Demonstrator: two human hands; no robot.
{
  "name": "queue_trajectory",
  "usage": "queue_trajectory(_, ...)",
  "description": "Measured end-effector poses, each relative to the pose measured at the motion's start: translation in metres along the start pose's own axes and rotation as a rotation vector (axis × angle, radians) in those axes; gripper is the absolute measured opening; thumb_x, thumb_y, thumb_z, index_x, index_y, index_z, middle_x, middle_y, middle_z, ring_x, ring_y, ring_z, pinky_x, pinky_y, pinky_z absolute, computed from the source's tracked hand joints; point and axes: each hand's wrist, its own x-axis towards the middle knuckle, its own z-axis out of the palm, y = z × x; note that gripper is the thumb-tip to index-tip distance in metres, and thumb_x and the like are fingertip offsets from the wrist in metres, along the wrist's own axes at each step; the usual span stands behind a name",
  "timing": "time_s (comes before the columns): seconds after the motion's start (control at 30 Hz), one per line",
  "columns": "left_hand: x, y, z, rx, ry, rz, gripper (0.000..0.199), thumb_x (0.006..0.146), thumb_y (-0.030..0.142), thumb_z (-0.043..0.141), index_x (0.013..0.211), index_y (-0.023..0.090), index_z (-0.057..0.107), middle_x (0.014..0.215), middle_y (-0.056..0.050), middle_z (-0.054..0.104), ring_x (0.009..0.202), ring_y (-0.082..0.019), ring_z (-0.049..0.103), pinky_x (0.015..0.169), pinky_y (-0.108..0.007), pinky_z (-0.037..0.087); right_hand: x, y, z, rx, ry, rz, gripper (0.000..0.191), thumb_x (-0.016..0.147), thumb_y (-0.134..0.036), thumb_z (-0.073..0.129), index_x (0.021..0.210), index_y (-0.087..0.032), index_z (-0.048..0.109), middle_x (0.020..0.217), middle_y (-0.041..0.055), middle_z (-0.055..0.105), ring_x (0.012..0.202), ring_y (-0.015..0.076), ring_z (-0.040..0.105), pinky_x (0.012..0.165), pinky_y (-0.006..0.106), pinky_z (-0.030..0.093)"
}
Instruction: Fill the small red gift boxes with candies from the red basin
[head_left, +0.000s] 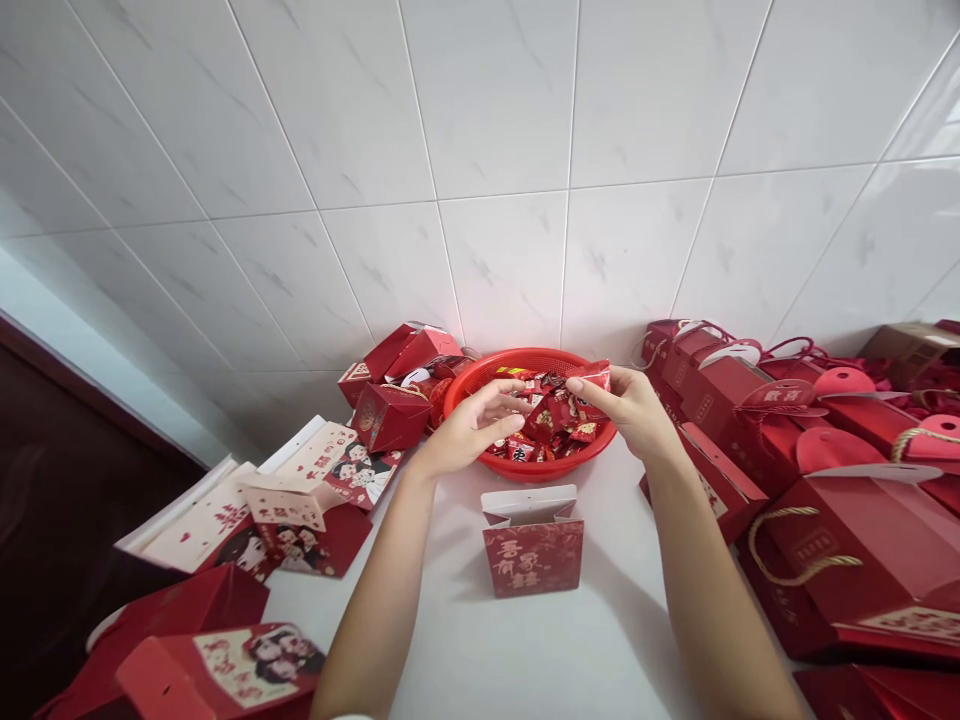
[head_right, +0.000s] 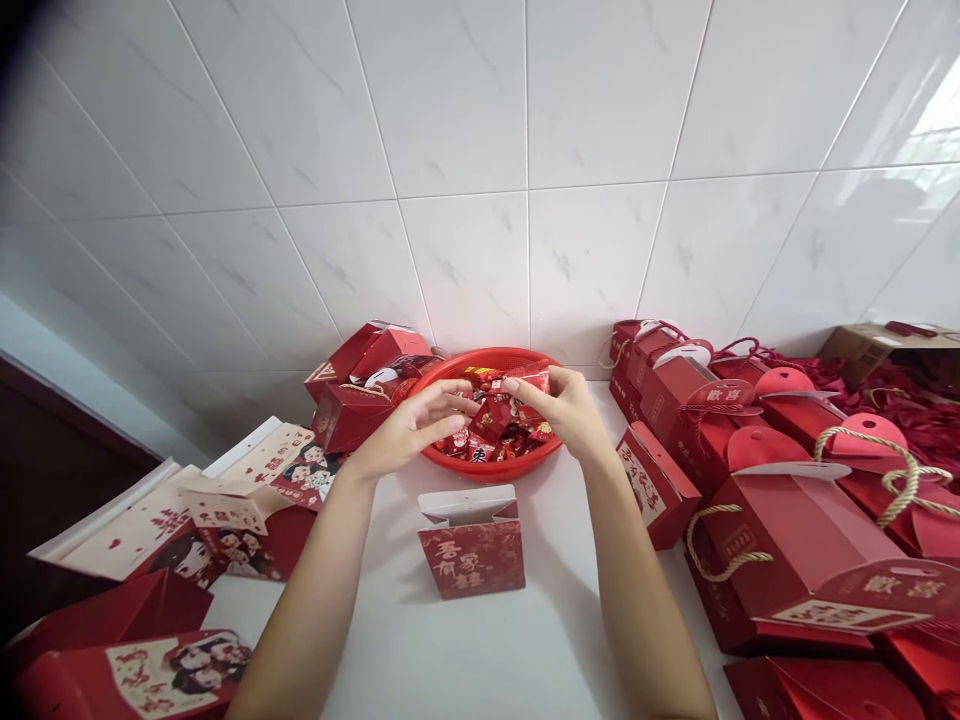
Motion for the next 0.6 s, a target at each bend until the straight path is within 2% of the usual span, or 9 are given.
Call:
queue_trajectory(0.07,-0.010,0.006,-0.008,0.059,-0.039,0.027,0.038,0.088,0.045,0.065,0.115,0.020,0.069,0.125,-0.010,0.068,0.117,-0.025,0.063,0.098,-0.036,0.051,-0.003,-0.006,-0.001,0.006,0.020,-0.005,0.036,0.066,-0.049,0.087,0.075,-0.016,0.077,0.068,0.0025,0.070,0.059,0.0132,0.059,0.053,0.023,0.048)
queue_trajectory(0.13,-0.021,0.014,-0.015,0.136,-0.169,0.064,0.027,0.087,0.044,0.067,0.096,0.020,0.076,0.126,-0.008,0.068,0.120,-0.025,0.062,0.103,-0.036,0.048,-0.006,-0.011,-0.003,0.002,0.020,-0.014,0.033,0.066,-0.047,0.087,0.075,-0.016,0.077,0.069,0.0023,0.070,0.060,0.0141,0.060,0.054,0.024,0.050)
queue_trajectory(0.23,-0.032,0.024,-0.020,0.195,-0.420,0.077,0.019,0.087,0.038,0.069,0.093,0.025,0.081,0.123,-0.006,0.071,0.117,-0.024,0.065,0.102,-0.032,0.046,-0.012,-0.017,-0.005,-0.008,0.002,-0.030,0.030,0.069,-0.044,0.086,0.075,-0.017,0.077,0.067,0.0027,0.070,0.060,0.0146,0.061,0.054,0.024,0.050)
queue_trajectory(0.3,-0.034,0.025,-0.020,0.209,-0.506,0.013,0.020,0.087,0.037,0.070,0.099,0.026,0.081,0.116,-0.006,0.075,0.108,-0.022,0.069,0.095,-0.028,0.049,-0.017,-0.020,-0.005,0.006,-0.023,-0.024,0.029,0.069,-0.043,0.087,0.075,-0.016,0.077,0.068,0.0036,0.070,0.059,0.0144,0.060,0.054,0.024,0.049)
queue_trajectory(0.37,-0.032,0.021,-0.018,0.230,-0.504,-0.078,0.024,0.086,0.036,0.069,0.104,0.024,0.080,0.108,-0.005,0.077,0.100,-0.021,0.071,0.087,-0.025,0.050,-0.020,-0.024,-0.002,0.036,-0.063,0.009,0.027,0.067,-0.040,0.088,0.076,-0.016,0.078,0.070,0.0042,0.071,0.060,0.0153,0.062,0.055,0.025,0.050)
queue_trajectory(0.43,-0.028,0.015,-0.015,0.256,-0.454,-0.143,0.027,0.084,0.034,0.069,0.105,0.021,0.079,0.103,-0.004,0.078,0.094,-0.020,0.070,0.082,-0.024,0.050,-0.023,-0.028,0.002,0.057,-0.125,0.050,0.026,0.066,-0.037,0.090,0.076,-0.016,0.078,0.073,0.0046,0.072,0.064,0.0174,0.064,0.057,0.026,0.052)
queue_trajectory(0.6,-0.024,0.012,-0.010,0.352,-0.395,-0.160,0.031,0.072,0.036,0.078,0.098,0.018,0.078,0.094,0.000,0.076,0.081,-0.018,0.067,0.070,-0.021,0.046,-0.025,-0.031,0.014,-0.019,-0.260,0.061,0.025,0.068,-0.037,0.088,0.076,-0.016,0.077,0.071,0.0039,0.070,0.066,0.0181,0.064,0.062,0.028,0.052)
